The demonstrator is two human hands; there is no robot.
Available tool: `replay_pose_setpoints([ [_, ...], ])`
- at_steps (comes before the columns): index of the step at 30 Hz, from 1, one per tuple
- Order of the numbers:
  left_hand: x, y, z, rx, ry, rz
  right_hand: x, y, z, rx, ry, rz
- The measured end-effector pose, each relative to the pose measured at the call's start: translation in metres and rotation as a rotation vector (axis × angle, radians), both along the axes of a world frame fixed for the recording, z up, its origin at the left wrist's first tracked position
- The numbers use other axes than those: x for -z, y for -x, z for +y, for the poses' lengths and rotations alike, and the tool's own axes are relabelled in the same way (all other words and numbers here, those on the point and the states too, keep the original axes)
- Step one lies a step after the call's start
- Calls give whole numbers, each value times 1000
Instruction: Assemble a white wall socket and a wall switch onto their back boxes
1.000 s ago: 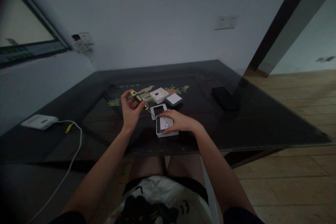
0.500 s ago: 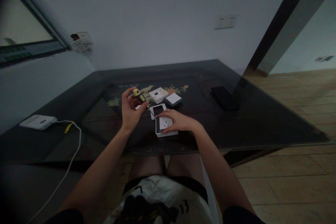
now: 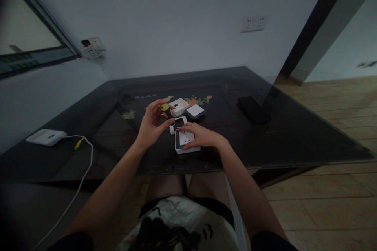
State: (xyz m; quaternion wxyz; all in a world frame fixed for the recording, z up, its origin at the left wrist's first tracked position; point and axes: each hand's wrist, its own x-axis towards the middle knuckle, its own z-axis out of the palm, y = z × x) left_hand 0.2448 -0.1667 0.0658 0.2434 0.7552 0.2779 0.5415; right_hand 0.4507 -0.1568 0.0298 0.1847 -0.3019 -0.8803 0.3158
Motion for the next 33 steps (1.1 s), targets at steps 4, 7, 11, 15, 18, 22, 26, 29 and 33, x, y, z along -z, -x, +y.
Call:
replay_pose_setpoints([
  [4, -4, -6, -1, -110, -28, -29, 0, 0, 0, -2, 0, -3],
  [7, -12, -6, -4, -25, 30, 1, -1, 0, -1, -3, -10, -7],
  [11, -19, -2, -8, 62, 71, 34, -1, 0, -2, -5, -13, -9],
  [15, -17, 1, -8, 23, 72, 17, -1, 1, -1, -5, -12, -10],
  [18, -14, 1, -6, -17, 66, -6, -1, 1, -1, -4, -4, -11],
  [22, -14, -1, -7, -138, -6, 13, 0, 0, 0, -10, 2, -2],
  [26, -19, -4, -10, -209, -110, 93, 2, 0, 1, -5, 4, 2],
  [29, -22, -6, -13, -242, -180, 137, 1, 1, 1, -2, -9, 1],
  [33, -24, -8, -13, -328, -222, 121, -2, 2, 0, -5, -15, -11],
])
